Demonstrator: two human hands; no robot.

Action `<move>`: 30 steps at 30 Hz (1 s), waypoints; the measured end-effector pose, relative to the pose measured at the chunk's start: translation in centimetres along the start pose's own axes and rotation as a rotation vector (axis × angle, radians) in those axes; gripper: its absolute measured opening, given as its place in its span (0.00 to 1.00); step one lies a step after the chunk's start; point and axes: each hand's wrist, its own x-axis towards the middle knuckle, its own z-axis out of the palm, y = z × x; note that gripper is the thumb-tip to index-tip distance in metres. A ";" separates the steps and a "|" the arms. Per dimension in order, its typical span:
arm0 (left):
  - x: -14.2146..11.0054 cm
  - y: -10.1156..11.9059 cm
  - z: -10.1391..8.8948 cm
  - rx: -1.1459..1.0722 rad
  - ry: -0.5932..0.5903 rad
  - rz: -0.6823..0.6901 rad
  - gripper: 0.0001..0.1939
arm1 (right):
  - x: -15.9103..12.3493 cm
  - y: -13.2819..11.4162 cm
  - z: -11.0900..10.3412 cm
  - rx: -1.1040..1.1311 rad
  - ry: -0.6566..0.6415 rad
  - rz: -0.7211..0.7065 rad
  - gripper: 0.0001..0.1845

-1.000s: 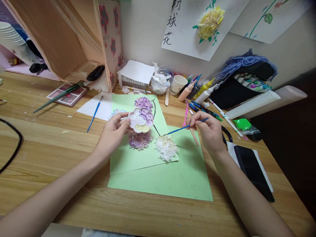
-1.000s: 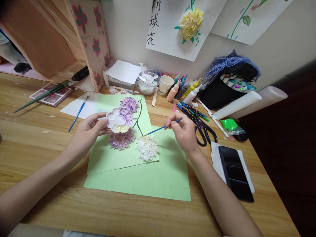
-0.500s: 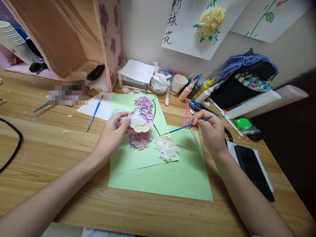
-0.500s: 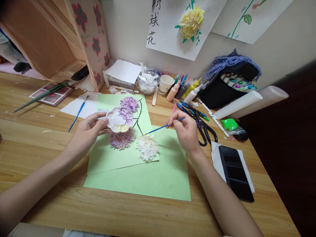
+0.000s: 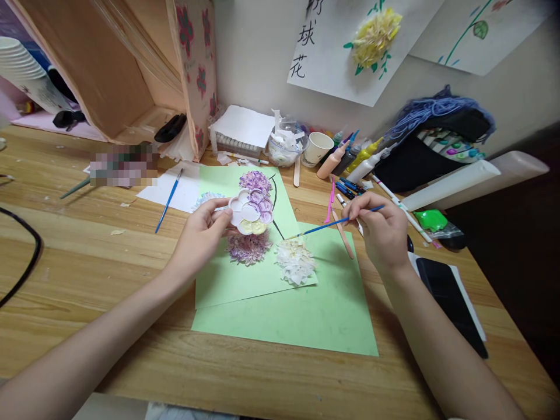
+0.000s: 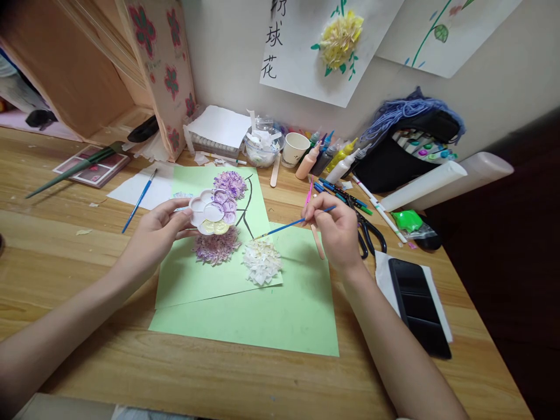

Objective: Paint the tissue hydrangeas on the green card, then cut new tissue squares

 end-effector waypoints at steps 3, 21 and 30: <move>0.0 0.0 -0.1 0.005 0.002 -0.008 0.18 | -0.1 -0.2 0.0 0.075 0.063 -0.062 0.09; -0.2 -0.2 0.1 0.059 -0.051 -0.028 0.17 | -1.8 -1.8 1.2 -0.069 -0.163 -0.264 0.10; -0.1 -0.2 0.0 0.033 -0.051 -0.017 0.20 | -0.7 -2.3 0.2 0.080 0.089 -0.247 0.11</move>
